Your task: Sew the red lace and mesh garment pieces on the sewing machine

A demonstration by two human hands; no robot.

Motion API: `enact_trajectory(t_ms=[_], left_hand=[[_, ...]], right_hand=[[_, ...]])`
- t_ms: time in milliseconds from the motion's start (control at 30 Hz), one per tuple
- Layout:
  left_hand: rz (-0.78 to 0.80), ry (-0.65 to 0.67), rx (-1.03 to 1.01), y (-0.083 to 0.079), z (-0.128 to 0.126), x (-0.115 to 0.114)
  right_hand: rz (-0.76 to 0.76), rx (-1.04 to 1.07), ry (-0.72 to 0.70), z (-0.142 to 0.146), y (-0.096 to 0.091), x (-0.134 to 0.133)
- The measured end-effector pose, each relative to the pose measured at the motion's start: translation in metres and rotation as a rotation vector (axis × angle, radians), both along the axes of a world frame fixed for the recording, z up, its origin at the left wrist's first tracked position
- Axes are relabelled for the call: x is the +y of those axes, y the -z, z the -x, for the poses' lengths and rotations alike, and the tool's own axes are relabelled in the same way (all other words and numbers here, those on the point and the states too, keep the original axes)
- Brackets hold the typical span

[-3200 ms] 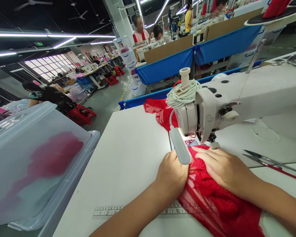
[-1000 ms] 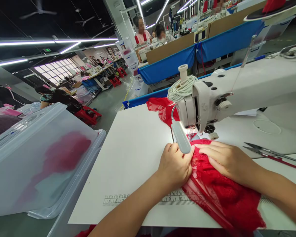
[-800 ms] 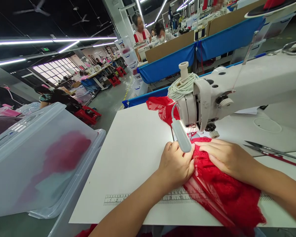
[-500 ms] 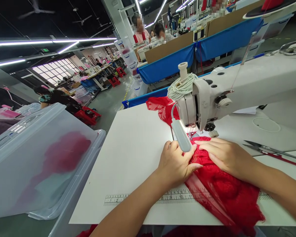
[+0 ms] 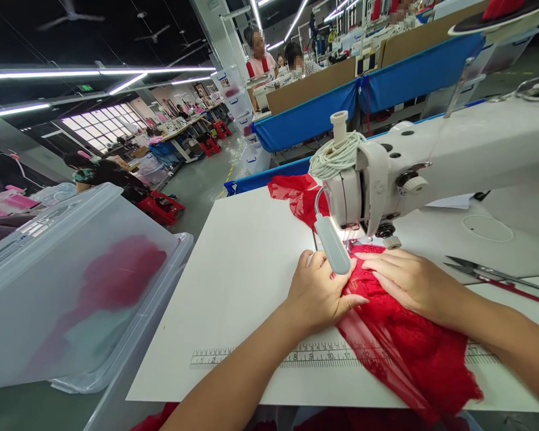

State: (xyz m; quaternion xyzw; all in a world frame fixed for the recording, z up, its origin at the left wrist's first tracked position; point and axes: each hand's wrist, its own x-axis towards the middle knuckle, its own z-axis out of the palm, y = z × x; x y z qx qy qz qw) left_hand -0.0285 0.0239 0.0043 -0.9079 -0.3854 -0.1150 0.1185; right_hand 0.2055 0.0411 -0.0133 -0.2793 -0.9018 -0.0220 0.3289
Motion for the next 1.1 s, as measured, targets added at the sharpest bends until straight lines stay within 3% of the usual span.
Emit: enact_trajectory(t_ms=[200, 400, 633, 933, 1100], left_hand=[[0.114, 0.289, 0.007, -0.006, 0.0, 0.002], [0.213, 0.142, -0.027, -0.009, -0.003, -0.005], [0.101, 0.137, -0.052, -0.004, -0.008, -0.013], [-0.054, 0.083, -0.029, 0.003, -0.008, -0.021], [-0.056, 0.065, -0.053, 0.0, -0.008, -0.019]], right_hand=[[-0.02, -0.013, -0.046, -0.004, 0.004, -0.004], [0.026, 0.015, -0.04, -0.005, 0.014, -0.007], [-0.036, -0.038, 0.042, -0.011, 0.015, -0.01], [-0.058, -0.031, 0.033, -0.01, 0.012, -0.009], [-0.064, -0.048, 0.032, -0.012, 0.012, -0.008]])
